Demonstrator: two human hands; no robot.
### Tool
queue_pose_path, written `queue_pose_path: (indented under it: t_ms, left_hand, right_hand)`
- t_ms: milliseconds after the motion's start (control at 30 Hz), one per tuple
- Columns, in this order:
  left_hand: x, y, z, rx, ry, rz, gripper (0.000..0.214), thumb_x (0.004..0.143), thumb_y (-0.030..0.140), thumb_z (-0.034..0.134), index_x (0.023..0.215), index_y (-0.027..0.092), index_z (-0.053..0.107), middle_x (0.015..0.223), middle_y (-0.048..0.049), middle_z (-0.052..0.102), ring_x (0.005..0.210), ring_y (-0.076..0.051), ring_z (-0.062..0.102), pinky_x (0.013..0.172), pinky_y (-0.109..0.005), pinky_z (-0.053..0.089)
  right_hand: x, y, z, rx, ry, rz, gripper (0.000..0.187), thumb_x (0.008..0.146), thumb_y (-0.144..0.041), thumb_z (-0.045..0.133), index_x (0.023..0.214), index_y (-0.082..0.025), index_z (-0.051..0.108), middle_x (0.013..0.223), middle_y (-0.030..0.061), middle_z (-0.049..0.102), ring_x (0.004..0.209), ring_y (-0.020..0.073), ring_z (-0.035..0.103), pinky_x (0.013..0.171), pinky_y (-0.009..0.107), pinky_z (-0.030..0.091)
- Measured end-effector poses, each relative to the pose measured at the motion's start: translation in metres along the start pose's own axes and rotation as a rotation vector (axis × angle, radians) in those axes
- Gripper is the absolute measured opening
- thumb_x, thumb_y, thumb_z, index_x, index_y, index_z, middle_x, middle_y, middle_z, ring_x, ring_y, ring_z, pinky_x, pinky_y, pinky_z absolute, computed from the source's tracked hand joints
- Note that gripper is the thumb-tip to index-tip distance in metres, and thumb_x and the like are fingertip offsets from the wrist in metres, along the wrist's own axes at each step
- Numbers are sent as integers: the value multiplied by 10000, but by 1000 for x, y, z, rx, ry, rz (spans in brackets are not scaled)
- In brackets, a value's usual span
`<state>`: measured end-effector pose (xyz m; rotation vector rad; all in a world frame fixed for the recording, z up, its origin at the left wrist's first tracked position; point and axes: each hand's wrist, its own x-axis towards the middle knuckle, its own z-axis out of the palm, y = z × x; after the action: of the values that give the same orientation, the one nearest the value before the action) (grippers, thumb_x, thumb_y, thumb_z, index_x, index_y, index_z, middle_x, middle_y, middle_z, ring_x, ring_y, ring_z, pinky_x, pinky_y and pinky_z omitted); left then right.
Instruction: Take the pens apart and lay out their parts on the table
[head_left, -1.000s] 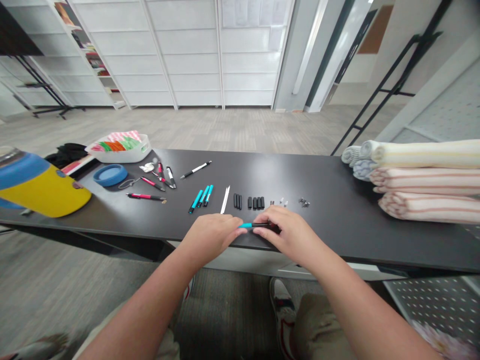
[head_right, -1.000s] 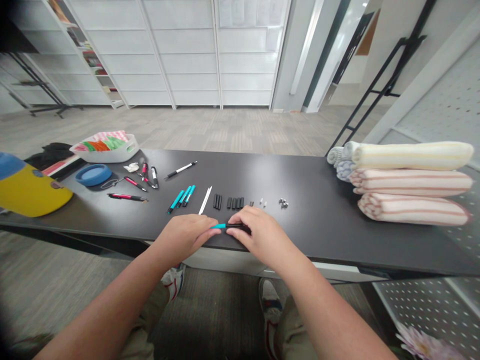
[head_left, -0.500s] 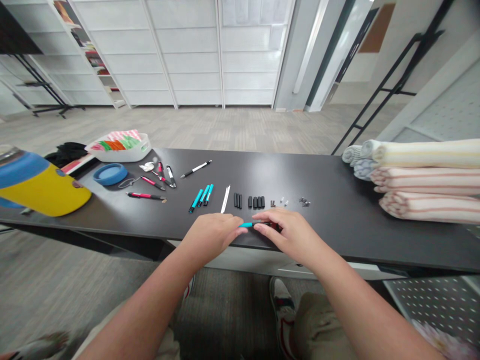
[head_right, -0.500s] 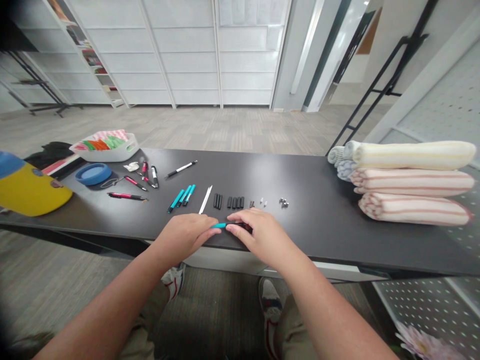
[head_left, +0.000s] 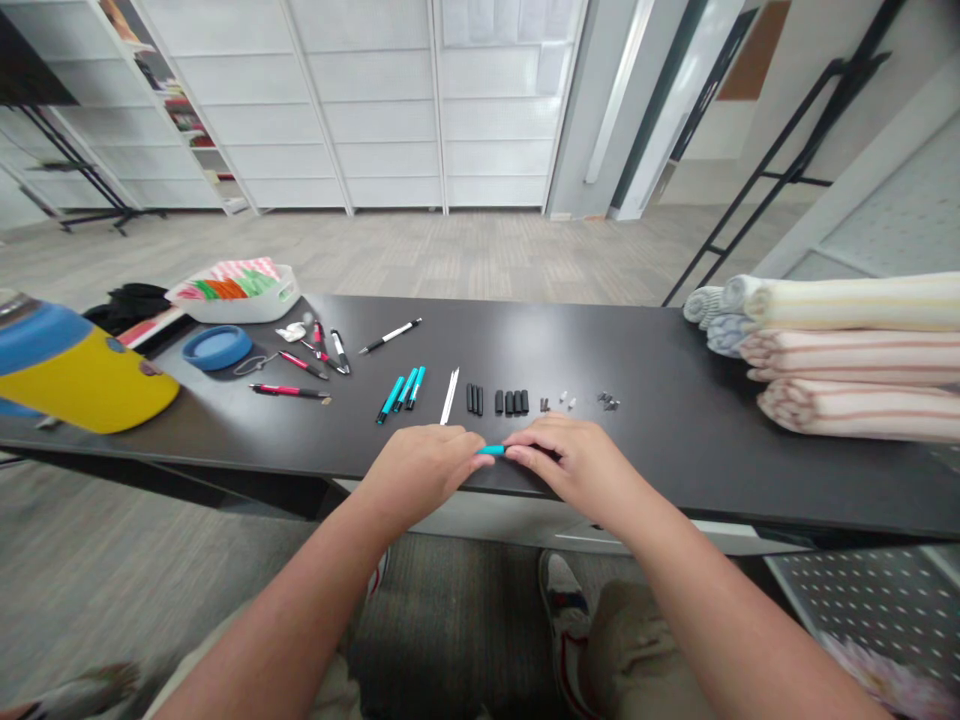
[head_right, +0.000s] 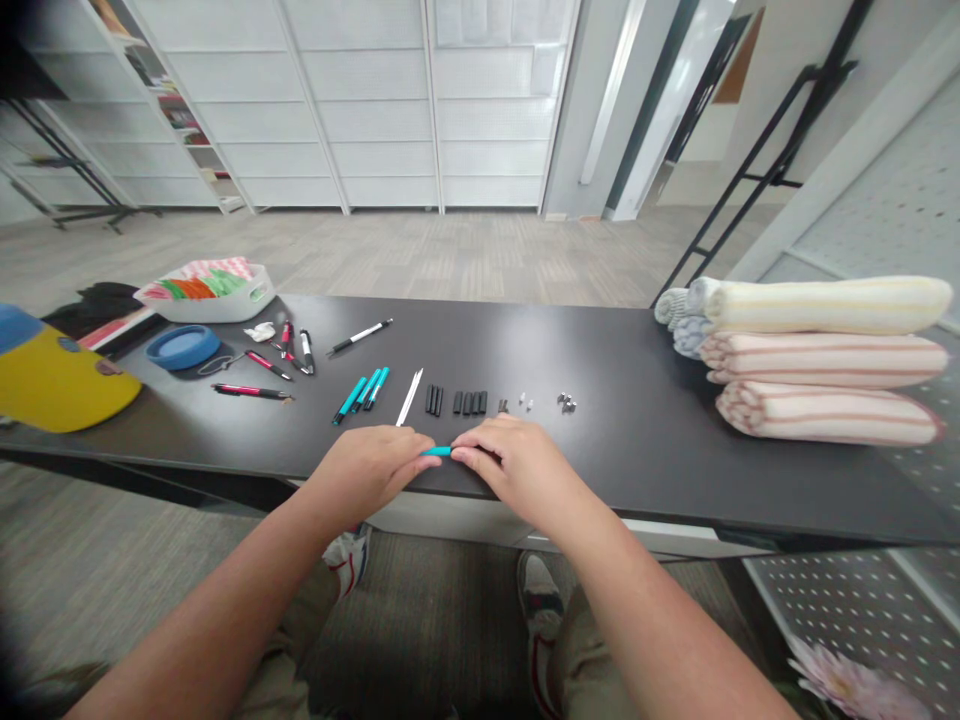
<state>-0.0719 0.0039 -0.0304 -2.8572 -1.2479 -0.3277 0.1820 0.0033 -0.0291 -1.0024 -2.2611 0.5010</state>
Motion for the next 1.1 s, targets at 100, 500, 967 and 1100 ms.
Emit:
queue_pose_path:
  t_ms: [100, 500, 967, 1100]
  left_hand:
    - [0, 0, 0, -14, -2, 5, 311, 1100, 445, 457, 1053, 223, 671, 927, -17, 737, 882, -200, 701, 745, -302, 450]
    - [-1, -1, -4, -38, -29, -42, 431, 1127, 428, 335, 1038, 197, 687, 960, -56, 739, 909, -218, 711, 775, -314, 495]
    - [-9, -17, -15, 17, 56, -94, 270, 1085, 259, 410, 1285, 207, 584, 1164, -74, 735, 1063, -236, 709, 914, -364, 543]
    - [-12, -19, -16, 26, 74, -159, 238, 1062, 265, 438, 1244, 214, 582, 1178, -66, 733, 1074, -244, 708, 885, -362, 542]
  right_hand:
    - [-1, 3, 0, -22, 33, -69, 133, 1029, -267, 651, 1056, -219, 772, 983, 23, 806, 891, 185, 703, 838, 324, 527]
    - [1, 2, -5, -71, 172, -142, 85, 980, -205, 711, 1039, -224, 768, 989, 31, 814, 937, 193, 743, 878, 328, 570]
    - [-2, 6, -8, -67, 201, -4, 108, 1003, -236, 671, 1086, -233, 740, 1022, 51, 777, 938, 196, 722, 870, 331, 573]
    - [-2, 7, -8, -70, 229, -13, 163, 1023, -207, 626, 1138, -237, 738, 1070, 62, 776, 976, 199, 721, 883, 336, 575]
